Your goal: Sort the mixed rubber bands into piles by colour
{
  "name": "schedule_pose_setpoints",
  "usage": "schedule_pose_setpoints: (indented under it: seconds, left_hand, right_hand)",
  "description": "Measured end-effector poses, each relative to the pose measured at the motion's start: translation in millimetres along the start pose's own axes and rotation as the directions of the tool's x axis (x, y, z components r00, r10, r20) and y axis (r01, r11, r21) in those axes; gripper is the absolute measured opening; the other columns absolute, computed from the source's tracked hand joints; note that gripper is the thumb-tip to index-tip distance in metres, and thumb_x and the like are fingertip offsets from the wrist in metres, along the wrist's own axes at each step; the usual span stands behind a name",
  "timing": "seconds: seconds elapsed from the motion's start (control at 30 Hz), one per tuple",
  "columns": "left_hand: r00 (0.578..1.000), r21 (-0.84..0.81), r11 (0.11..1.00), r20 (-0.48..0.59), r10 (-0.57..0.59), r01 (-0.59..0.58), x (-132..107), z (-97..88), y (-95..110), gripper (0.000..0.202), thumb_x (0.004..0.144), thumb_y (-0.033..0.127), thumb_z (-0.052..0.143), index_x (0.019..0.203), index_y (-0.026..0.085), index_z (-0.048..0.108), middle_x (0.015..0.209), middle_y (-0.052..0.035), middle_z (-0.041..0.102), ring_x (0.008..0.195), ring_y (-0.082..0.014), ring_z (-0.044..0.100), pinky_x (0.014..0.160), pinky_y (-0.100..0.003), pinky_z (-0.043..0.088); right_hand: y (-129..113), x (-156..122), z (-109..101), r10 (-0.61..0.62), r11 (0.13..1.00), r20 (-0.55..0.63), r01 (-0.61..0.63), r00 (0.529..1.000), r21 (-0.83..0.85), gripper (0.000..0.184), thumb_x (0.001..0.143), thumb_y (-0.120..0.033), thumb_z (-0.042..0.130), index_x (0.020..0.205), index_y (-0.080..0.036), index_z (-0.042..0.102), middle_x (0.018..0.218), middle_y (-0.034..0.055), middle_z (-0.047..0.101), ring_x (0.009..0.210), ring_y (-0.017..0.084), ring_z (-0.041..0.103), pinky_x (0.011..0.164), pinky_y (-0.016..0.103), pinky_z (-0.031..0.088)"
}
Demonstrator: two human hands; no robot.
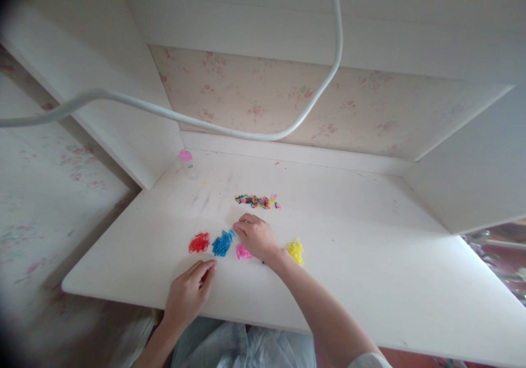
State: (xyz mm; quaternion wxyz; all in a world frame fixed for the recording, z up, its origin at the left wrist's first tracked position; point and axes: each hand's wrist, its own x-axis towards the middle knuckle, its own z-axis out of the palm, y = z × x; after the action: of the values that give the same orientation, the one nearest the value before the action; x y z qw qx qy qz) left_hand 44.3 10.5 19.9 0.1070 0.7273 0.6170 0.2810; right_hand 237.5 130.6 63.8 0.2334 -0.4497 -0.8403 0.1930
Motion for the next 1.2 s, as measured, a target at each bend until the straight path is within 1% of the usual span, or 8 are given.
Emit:
schedule_pose_setpoints:
  seconds: [0.17,0.27,0.37,0.47,0.67,0.97,1.1,1.2]
  left_hand:
    - [1.0,0.022,1.0,0.001,0.01,-0.01,-0.2,-0.1,-0.5,0.022,0.091,0.03,0.043,0.095,0.022,0.064,0.076,-0.0012,0.066,0.063,-0.0107,0.061,0.061,-0.021,0.045]
    - [1.0,0.044,0.999,0.0,0.014,-0.014,0.1,-0.5,0.0,0.022,0.091,0.031,0.044,0.094,0.023,0.064,0.076,-0.0008,0.066,0.064,-0.0111,0.062,0.061,-0.021,0.045]
    - [0.999,0.064,0.997,-0.016,0.039,-0.038,0.5,-0.3,0.9,0.023,0.091,0.031,0.043,0.093,0.023,0.065,0.076,-0.0015,0.067,0.064,-0.0114,0.063,0.06,-0.021,0.045]
    - [0.998,0.077,0.996,-0.031,0.054,-0.051,0.5,0.3,2.1,0.024,0.091,0.03,0.043,0.092,0.022,0.065,0.077,-0.002,0.068,0.065,-0.0117,0.063,0.06,-0.021,0.046]
    - [0.999,0.113,0.993,-0.028,0.042,-0.039,-0.7,0.4,3.7,0.023,0.09,0.029,0.043,0.092,0.024,0.065,0.077,-0.0014,0.069,0.066,-0.0127,0.064,0.06,-0.022,0.046]
    - [0.999,0.142,0.989,-0.015,0.033,-0.031,-2.0,2.0,3.7,0.023,0.09,0.031,0.044,0.093,0.024,0.065,0.082,-0.0008,0.07,0.069,-0.0128,0.065,0.062,-0.022,0.047]
    - [0.999,0.135,0.99,-0.012,0.045,-0.043,-1.3,2.6,3.9,0.022,0.09,0.031,0.044,0.095,0.024,0.065,0.084,-0.0008,0.07,0.071,-0.0129,0.066,0.063,-0.022,0.047]
    - [0.998,0.136,0.989,-0.02,0.056,-0.052,-1.0,3.9,3.6,0.021,0.09,0.031,0.045,0.095,0.024,0.065,0.084,-0.0007,0.071,0.07,-0.0127,0.066,0.062,-0.022,0.046]
  right_hand:
    - [35.7,-16.0,-22.9,0.182,0.983,-0.12,-0.184,0.976,-0.013,0.027,0.092,-0.033,0.045,0.089,-0.026,0.071,0.097,0.0015,0.065,0.082,0.012,0.06,0.076,0.023,0.043]
    - [71.3,-26.5,-34.3,0.348,0.929,-0.204,-0.366,0.915,-0.056,0.027,0.09,-0.033,0.046,0.088,-0.024,0.071,0.097,0.0026,0.064,0.079,0.013,0.06,0.073,0.024,0.043]
    - [103.1,-32.7,-41.6,0.47,0.856,-0.226,-0.503,0.853,-0.118,0.026,0.087,-0.031,0.048,0.099,-0.023,0.07,0.1,0.0033,0.063,0.078,0.013,0.06,0.072,0.024,0.042]
    - [118.6,-31.0,-43.5,0.511,0.825,-0.197,-0.542,0.837,-0.161,0.03,0.086,-0.031,0.052,0.11,-0.024,0.066,0.105,0.0041,0.062,0.08,0.013,0.059,0.071,0.024,0.041]
    - [114.6,-16.5,-36.6,0.455,0.85,-0.176,-0.485,0.873,-0.205,0.026,0.09,-0.034,0.047,0.102,-0.029,0.069,0.105,0.0023,0.061,0.084,0.014,0.058,0.069,0.022,0.04]
    - [115.5,-27.3,-44.9,0.442,0.862,-0.301,-0.493,0.845,-0.12,0.028,0.092,-0.03,0.043,0.094,-0.023,0.07,0.099,0.0035,0.062,0.084,0.014,0.058,0.073,0.023,0.04]
    - [92.5,-41.8,-47.0,0.429,0.883,-0.327,-0.467,0.842,-0.043,0.028,0.092,-0.033,0.043,0.094,-0.024,0.07,0.097,0.0033,0.063,0.08,0.014,0.059,0.072,0.024,0.042]
    - [57.5,-53.8,-40.6,0.327,0.942,-0.233,-0.335,0.916,0.004,0.029,0.094,-0.034,0.041,0.095,-0.025,0.069,0.099,0.003,0.063,0.079,0.013,0.059,0.072,0.023,0.043]
